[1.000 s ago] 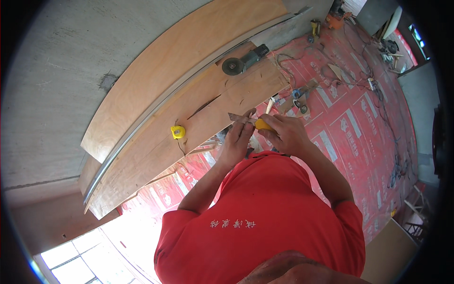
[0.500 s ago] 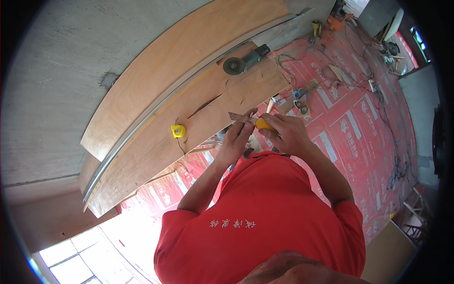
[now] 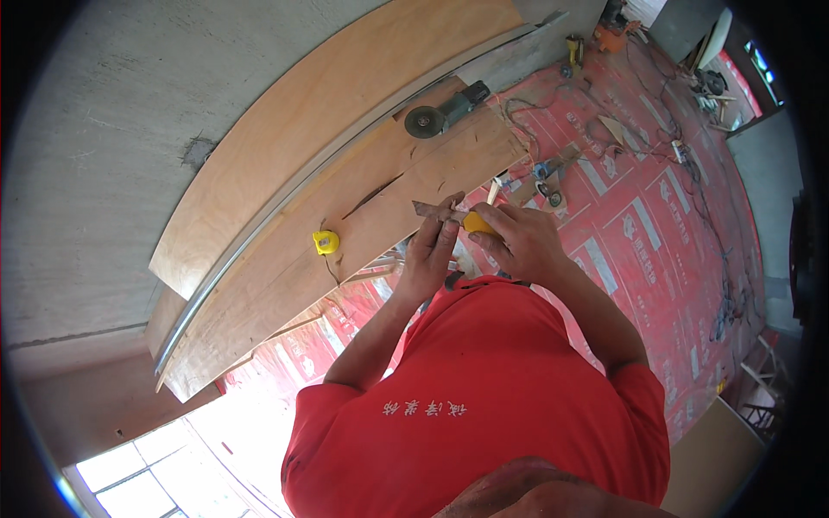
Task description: Measuring, marking, and cutting a metal stud using a tape measure, pencil, and angle grinder.
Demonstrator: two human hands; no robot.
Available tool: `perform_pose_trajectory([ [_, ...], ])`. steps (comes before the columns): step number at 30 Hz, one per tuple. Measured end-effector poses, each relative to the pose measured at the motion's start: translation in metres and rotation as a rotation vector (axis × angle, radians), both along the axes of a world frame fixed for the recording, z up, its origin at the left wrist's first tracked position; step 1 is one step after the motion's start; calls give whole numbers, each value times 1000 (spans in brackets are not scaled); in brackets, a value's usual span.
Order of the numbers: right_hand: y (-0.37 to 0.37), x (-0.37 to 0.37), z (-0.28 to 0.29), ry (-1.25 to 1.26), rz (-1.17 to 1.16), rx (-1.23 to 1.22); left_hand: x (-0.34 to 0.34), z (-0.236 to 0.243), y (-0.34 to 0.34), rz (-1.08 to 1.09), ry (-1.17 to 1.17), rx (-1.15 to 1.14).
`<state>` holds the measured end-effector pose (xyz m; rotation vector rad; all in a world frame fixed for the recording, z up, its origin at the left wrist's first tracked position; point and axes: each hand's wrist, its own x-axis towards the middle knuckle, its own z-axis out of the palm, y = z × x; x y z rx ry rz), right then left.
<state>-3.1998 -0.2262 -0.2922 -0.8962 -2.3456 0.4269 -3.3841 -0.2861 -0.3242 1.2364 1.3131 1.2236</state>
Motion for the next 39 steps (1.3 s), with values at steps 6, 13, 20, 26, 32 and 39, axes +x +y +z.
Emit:
perform_pose_trajectory([
  [6,2,3,1,-44,46,-65,-2,2,-2,-33,-52,-50],
  [13,-3,-1,2,20,-34,13,0,5,-1,16,-45,-131],
  [20,2,5,5,-17,66,-126,0,5,-1,-74,61,1],
  [26,0,2,1,24,69,-94,-2,5,-3,-80,52,6],
  [32,-2,0,-1,-6,-57,17,-4,1,3,-39,57,-289],
  [39,2,2,-6,18,43,-100,0,2,0,-41,-57,-73],
])
